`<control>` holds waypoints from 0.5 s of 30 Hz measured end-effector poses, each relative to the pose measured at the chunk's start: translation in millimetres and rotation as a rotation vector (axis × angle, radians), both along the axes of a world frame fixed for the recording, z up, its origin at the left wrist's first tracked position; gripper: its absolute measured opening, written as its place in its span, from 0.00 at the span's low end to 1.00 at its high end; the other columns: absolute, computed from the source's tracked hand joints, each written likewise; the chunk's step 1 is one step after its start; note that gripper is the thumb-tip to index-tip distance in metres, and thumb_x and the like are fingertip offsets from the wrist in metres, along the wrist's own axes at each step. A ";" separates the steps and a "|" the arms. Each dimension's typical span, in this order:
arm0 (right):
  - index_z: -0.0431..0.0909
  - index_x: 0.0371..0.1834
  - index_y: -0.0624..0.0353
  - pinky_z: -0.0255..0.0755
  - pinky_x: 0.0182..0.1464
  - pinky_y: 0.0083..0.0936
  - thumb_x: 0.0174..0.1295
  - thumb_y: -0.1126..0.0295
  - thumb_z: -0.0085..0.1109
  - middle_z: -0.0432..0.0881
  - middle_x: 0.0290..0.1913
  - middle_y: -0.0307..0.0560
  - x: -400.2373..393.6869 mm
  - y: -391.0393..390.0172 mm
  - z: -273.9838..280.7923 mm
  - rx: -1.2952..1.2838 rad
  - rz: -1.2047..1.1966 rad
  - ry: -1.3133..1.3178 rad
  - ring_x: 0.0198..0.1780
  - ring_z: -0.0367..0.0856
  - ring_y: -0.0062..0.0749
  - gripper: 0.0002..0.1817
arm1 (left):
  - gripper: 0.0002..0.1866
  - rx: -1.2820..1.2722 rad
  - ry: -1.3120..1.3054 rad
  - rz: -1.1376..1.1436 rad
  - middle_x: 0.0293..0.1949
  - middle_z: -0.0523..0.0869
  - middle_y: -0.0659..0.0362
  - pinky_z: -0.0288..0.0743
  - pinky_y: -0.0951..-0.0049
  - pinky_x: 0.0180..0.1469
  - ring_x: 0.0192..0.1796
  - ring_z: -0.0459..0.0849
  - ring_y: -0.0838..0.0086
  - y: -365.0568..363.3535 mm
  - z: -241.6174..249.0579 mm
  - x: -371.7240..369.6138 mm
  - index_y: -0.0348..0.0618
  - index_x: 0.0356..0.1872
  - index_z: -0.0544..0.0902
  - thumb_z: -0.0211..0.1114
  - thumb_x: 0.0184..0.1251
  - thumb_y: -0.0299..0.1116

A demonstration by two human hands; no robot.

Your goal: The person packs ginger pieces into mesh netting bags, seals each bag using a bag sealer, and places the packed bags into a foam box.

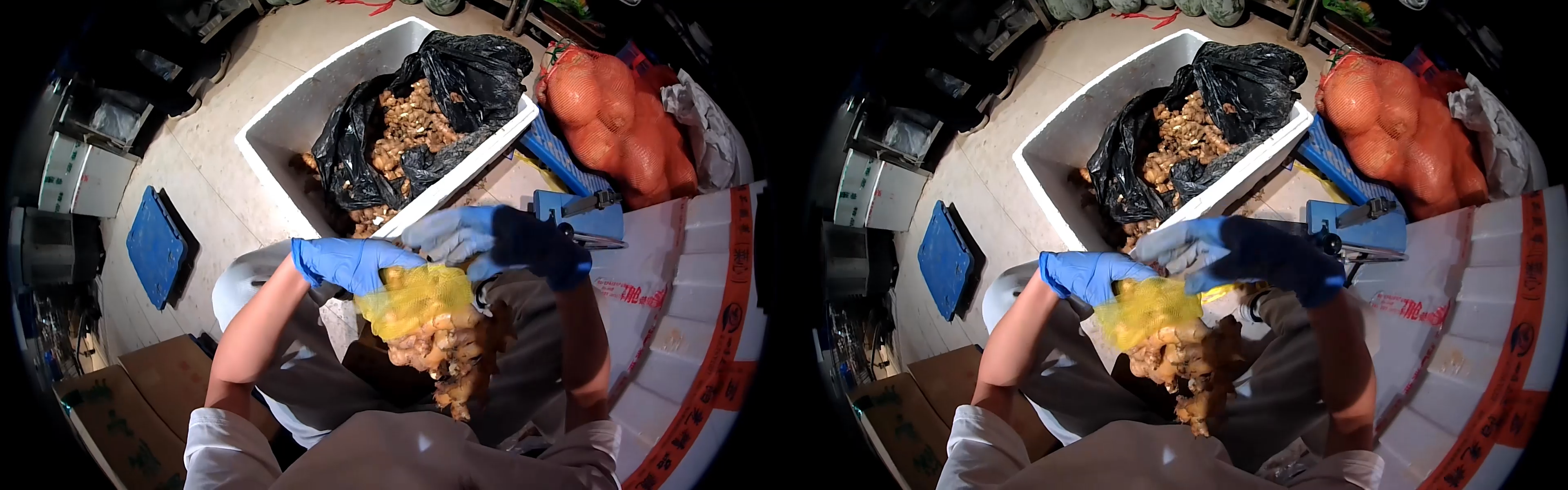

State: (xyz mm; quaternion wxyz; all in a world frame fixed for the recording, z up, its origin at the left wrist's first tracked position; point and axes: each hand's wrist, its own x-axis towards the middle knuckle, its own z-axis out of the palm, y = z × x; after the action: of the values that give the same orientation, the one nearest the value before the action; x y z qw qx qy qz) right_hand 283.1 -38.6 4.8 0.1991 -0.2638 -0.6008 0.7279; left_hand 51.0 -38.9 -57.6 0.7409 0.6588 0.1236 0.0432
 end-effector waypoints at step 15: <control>0.68 0.29 0.60 0.61 0.36 0.12 0.59 0.70 0.47 0.67 0.26 0.32 -9.2 13.6 -29.5 0.165 -0.393 -0.017 0.30 0.62 0.12 0.06 | 0.33 -0.296 0.157 0.202 0.48 0.72 0.62 0.64 0.78 0.52 0.48 0.67 0.81 0.9 7.9 14.6 0.35 0.53 0.66 0.69 0.43 0.33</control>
State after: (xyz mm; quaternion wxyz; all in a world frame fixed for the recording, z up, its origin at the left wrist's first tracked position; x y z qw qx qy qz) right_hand 273.9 -25.0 -24.7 0.3531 -0.3646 -0.5972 0.6211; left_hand 65.6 -38.0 -49.7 0.8096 0.5282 0.2516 0.0471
